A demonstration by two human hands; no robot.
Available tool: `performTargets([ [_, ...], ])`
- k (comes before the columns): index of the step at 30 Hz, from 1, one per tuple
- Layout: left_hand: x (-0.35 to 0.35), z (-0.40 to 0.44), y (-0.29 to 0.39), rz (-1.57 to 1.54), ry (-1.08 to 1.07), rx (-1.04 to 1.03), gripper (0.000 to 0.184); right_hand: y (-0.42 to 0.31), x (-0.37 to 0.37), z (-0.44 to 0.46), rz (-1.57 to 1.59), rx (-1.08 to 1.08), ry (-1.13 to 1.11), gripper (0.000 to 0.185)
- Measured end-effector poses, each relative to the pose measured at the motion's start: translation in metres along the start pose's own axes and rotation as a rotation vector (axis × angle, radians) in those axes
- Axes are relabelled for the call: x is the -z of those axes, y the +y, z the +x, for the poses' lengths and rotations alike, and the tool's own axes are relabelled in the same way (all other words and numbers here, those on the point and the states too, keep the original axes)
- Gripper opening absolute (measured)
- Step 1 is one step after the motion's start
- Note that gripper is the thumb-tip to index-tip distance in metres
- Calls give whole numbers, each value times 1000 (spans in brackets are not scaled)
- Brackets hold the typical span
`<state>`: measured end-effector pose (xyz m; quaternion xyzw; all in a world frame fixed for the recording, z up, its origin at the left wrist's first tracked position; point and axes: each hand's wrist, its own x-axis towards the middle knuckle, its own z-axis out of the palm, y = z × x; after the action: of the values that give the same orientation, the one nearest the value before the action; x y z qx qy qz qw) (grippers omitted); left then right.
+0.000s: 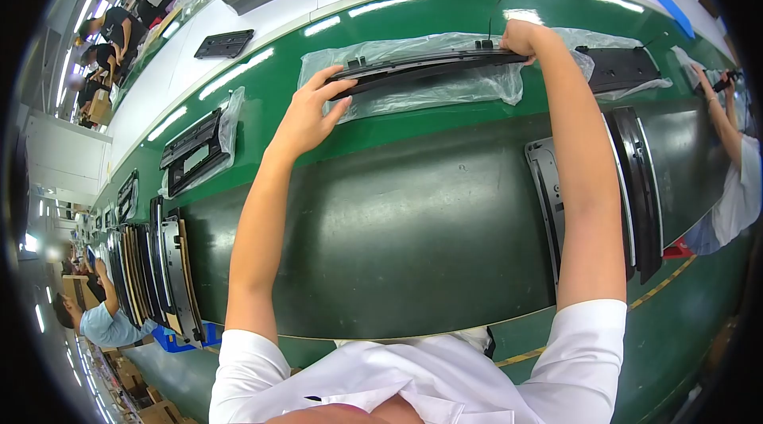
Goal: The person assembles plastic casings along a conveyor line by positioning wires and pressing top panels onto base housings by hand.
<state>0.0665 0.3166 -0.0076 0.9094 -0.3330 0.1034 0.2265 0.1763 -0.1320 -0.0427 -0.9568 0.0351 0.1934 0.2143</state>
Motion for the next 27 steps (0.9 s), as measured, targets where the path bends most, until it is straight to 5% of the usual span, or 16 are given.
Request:
performTargets([
  [11, -7, -47, -3, -21, 93, -15, 33, 11, -24, -23, 32, 43, 170, 25],
  [13, -8, -68, -4, -63, 104, 3, 36, 31, -41, -15, -140, 289, 421, 28],
  [17, -2, -118, -7, -92, 167, 79, 38, 34, -70, -32, -51, 354, 724, 28],
  [19, 1, -140, -10, -102, 198, 126, 36, 29, -72, -35, -95, 322, 752, 32],
  [21, 6, -159, -12, -107, 201, 195, 32, -6, -70, -59, -105, 91, 972, 32],
  [22, 5, -165, -14, -81, 199, 188, 30, -24, -73, -66, -91, 147, 1109, 35],
  [27, 0, -163, -10, -29, 210, 231, 27, -116, -110, -72, 13, 505, 899, 33],
])
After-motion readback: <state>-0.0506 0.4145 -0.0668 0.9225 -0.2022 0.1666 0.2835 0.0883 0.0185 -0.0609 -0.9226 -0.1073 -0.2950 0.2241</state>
